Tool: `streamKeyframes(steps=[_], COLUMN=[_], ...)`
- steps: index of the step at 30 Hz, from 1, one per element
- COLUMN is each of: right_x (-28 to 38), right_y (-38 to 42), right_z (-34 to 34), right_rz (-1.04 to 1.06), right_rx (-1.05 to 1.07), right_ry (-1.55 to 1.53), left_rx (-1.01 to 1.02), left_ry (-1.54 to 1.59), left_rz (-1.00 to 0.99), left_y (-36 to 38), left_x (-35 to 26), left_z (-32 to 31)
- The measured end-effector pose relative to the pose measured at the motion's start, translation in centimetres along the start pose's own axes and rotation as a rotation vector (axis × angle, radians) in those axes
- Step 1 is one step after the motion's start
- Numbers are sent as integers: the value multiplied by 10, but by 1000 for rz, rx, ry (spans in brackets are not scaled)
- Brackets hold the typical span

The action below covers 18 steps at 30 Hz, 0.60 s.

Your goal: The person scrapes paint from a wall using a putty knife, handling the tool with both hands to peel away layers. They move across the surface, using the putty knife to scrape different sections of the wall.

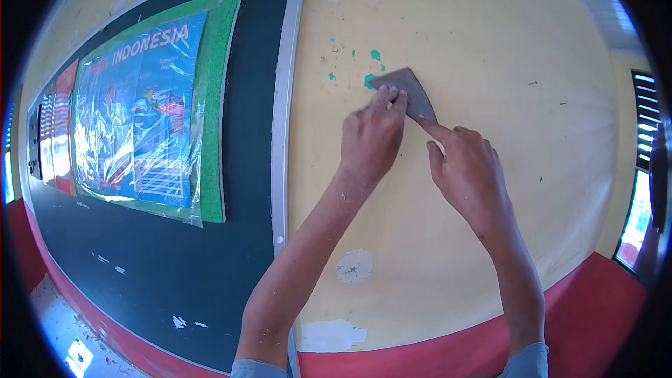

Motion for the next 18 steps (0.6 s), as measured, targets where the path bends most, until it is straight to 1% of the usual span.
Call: streamKeyframes(steps=[1,4,6,9,10,13,15,16,17,18], right_x=[2,3,-2,0,4,6,11,10,8,6], right_y=[-2,-6,-7,0,-5,-12,-2,1,4,6], right_z=[1,-3,-5,-2,-2,-5,3,3,3,1], right_rz=[13,40,50,-8,13,43,68,34,2,-33], right_rx=[-17,-37,-27,29,0,-57,-76,-37,2,49], right_ry=[13,21,-1,3,-1,12,48,50,51,53], left_rx=[18,-59,-41,-66,-76,-1,50,74,-43,-22], left_ry=[-1,42,25,-7,-16,13,6,-6,-1,23], left_rz=[4,-4,-10,-31,-39,60,-19,-55,-121,-115], left_y=[0,-6,-3,1,2,-11,-1,7,16,15], left_x=[0,11,6,4,4,21,4,-4,-10,-5], left_z=[0,3,2,4,5,4,5,4,4,4])
Point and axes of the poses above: each hand's wrist, its own y-axis away from the middle knuckle, its own z-axis out of the back of the hand, x = y × z, the point moved 10 cm from there along -y, towards the middle knuckle, and after that the axes turned 14 degrees about x, right-handed, at the moved point
